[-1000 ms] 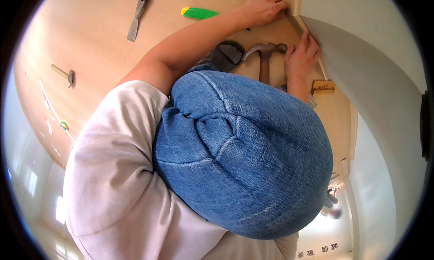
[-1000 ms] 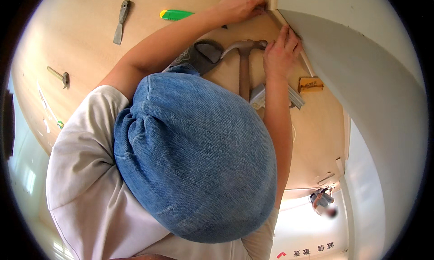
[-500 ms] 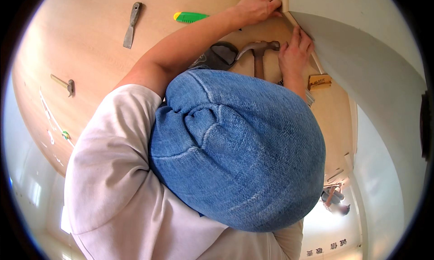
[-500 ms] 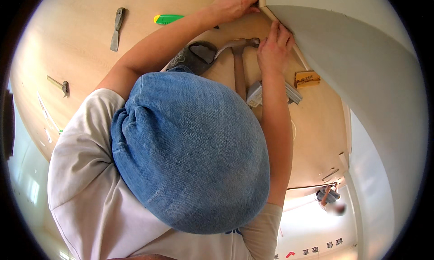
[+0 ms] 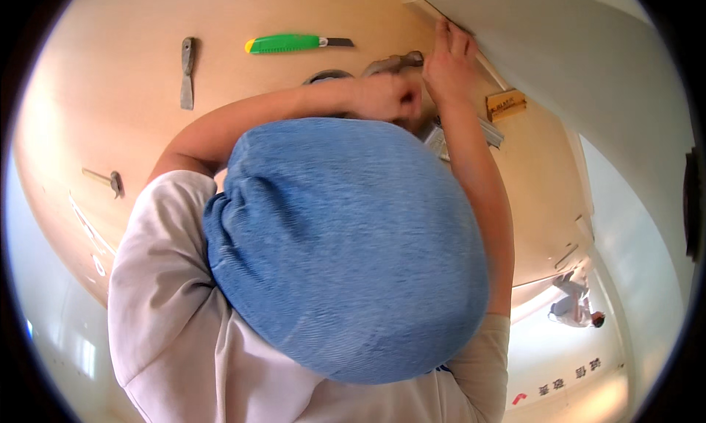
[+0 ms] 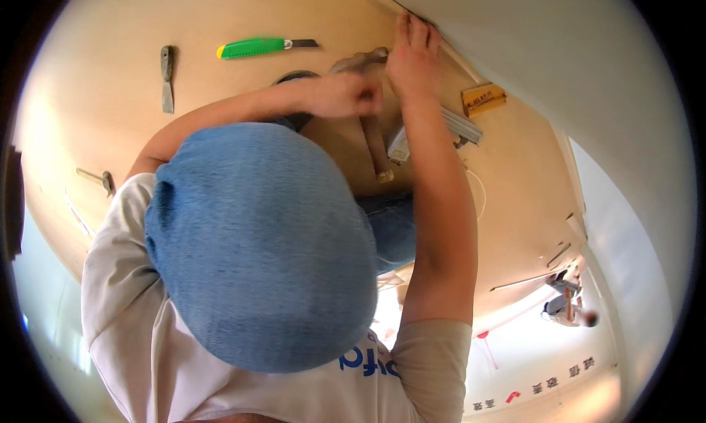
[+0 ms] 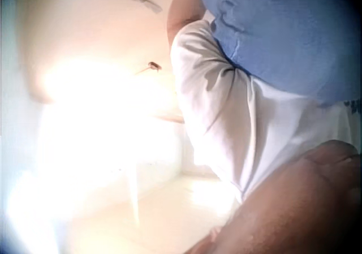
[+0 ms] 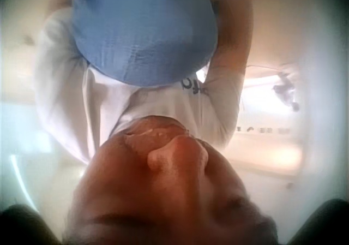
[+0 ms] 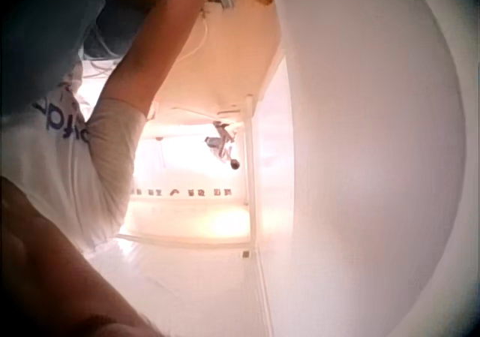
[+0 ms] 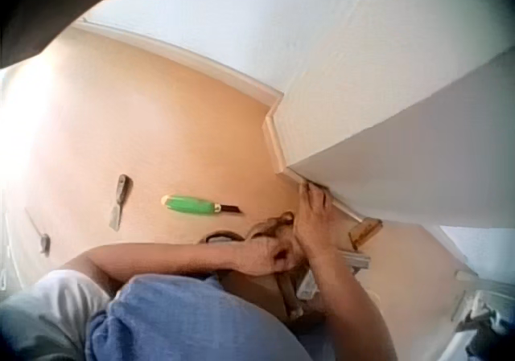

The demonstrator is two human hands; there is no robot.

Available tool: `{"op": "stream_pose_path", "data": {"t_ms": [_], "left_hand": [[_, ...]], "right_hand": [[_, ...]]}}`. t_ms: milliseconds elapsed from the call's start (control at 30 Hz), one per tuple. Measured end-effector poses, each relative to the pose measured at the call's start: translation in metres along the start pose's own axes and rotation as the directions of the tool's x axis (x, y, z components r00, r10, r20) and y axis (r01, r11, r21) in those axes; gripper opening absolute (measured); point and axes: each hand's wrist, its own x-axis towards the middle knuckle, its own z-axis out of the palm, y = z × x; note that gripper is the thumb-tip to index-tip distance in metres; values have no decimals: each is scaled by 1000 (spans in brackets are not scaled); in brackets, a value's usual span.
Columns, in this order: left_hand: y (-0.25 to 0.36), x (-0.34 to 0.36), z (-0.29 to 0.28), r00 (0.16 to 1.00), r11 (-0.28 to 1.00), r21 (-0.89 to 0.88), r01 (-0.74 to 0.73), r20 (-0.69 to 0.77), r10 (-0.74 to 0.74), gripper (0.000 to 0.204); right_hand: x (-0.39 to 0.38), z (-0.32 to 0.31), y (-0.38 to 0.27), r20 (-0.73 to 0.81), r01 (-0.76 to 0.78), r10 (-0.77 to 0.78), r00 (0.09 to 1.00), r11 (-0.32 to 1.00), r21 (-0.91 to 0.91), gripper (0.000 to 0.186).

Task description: The person installs wooden baseboards along the wall of a room. They position the trim pieces against the wall, use a pneumatic nail gun to secure them, and occasionally use a hammer to adjust the fit. The person also reloads the nail gun with a box of nails during the process.

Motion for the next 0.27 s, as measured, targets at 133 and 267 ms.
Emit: {"op": "stream_pose_path", "data": {"t_ms": [133, 267], "left_hand": [[7, 13, 58, 873, 934, 272, -231, 482, 75, 23], [48, 31, 98, 898, 903, 394, -173, 441, -21, 31]], "right_hand": [[-5, 3, 7, 0, -11, 11, 1000, 1000, 20, 71], [-13, -5, 6, 12, -5, 5, 1000, 1000, -11, 74]]}}
